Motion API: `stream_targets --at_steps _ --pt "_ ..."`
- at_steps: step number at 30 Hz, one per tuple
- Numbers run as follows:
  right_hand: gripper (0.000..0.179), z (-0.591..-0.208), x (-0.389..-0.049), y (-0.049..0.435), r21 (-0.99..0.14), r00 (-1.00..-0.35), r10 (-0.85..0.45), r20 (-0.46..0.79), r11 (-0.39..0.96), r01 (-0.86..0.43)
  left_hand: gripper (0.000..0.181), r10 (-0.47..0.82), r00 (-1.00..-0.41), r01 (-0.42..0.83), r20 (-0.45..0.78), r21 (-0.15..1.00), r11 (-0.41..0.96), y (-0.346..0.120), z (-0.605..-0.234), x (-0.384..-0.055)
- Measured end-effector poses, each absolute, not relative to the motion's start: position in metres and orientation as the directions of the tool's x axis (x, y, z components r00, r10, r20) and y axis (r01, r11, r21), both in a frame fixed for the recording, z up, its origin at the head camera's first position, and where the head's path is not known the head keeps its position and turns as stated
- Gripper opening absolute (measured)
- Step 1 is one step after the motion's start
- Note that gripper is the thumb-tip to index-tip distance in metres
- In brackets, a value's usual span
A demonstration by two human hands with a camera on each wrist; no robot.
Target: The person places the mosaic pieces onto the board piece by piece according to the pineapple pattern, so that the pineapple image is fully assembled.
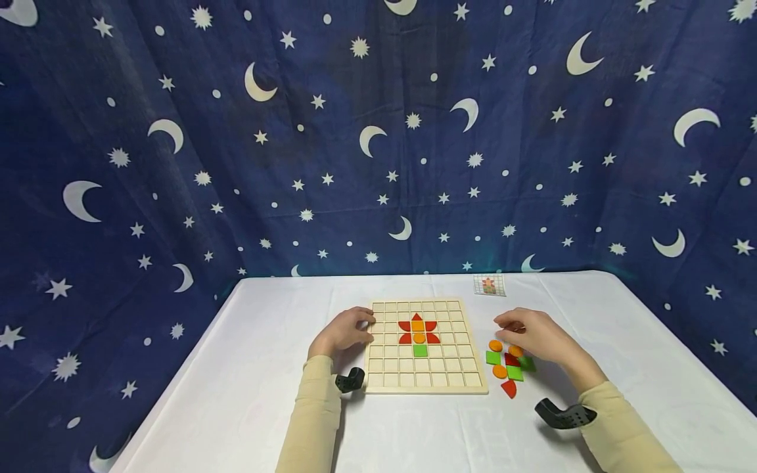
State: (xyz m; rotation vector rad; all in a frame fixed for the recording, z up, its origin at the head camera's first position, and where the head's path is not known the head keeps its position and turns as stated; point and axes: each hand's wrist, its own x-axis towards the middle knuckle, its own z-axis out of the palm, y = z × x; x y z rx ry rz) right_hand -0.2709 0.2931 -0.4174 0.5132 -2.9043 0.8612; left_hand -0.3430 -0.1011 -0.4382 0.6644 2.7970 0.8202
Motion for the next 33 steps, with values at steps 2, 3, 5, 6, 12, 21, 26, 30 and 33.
stream_targets --at_steps 2,3,5,6,12,21,26,30,33 --pt "0.036 -0.417 -0.270 0.298 -0.517 -0.947 -0.286 0.146 0.794 -0.320 0.041 0.457 -0.889 0.377 -0.015 0.541 0.751 -0.101 -0.438 -0.342" --pt "0.037 -0.417 -0.270 0.300 -0.519 -0.949 -0.284 0.136 0.796 -0.312 0.041 0.458 -0.889 0.378 -0.014 0.541 0.751 -0.101 -0.438 -0.342" --pt "0.040 -0.418 -0.270 0.302 -0.520 -0.953 -0.282 0.111 0.801 -0.298 0.041 0.455 -0.890 0.373 -0.017 0.546 0.750 -0.101 -0.437 -0.342" --pt "0.041 -0.418 -0.270 0.304 -0.521 -0.954 -0.282 0.098 0.803 -0.291 0.041 0.453 -0.891 0.371 -0.017 0.549 0.749 -0.100 -0.437 -0.341" --pt "0.043 -0.419 -0.269 0.308 -0.515 -0.950 -0.311 0.032 0.809 -0.282 0.042 0.456 -0.890 0.367 -0.027 0.552 0.749 -0.100 -0.436 -0.340" --pt "0.043 -0.423 -0.270 0.312 -0.502 -0.929 -0.370 -0.026 0.808 -0.308 0.041 0.461 -0.887 0.377 -0.019 0.546 0.748 -0.100 -0.435 -0.340" --pt "0.037 -0.425 -0.270 0.314 -0.483 -0.915 -0.403 -0.025 0.806 -0.342 0.042 0.461 -0.887 0.380 -0.019 0.538 0.753 -0.101 -0.436 -0.342" --pt "0.031 -0.427 -0.270 0.315 -0.461 -0.907 -0.421 -0.001 0.805 -0.373 0.042 0.464 -0.886 0.384 -0.015 0.539 0.750 -0.101 -0.438 -0.343" --pt "0.027 -0.431 -0.271 0.311 -0.450 -0.909 -0.415 0.021 0.808 -0.379 0.042 0.464 -0.886 0.380 -0.015 0.550 0.744 -0.101 -0.438 -0.343"
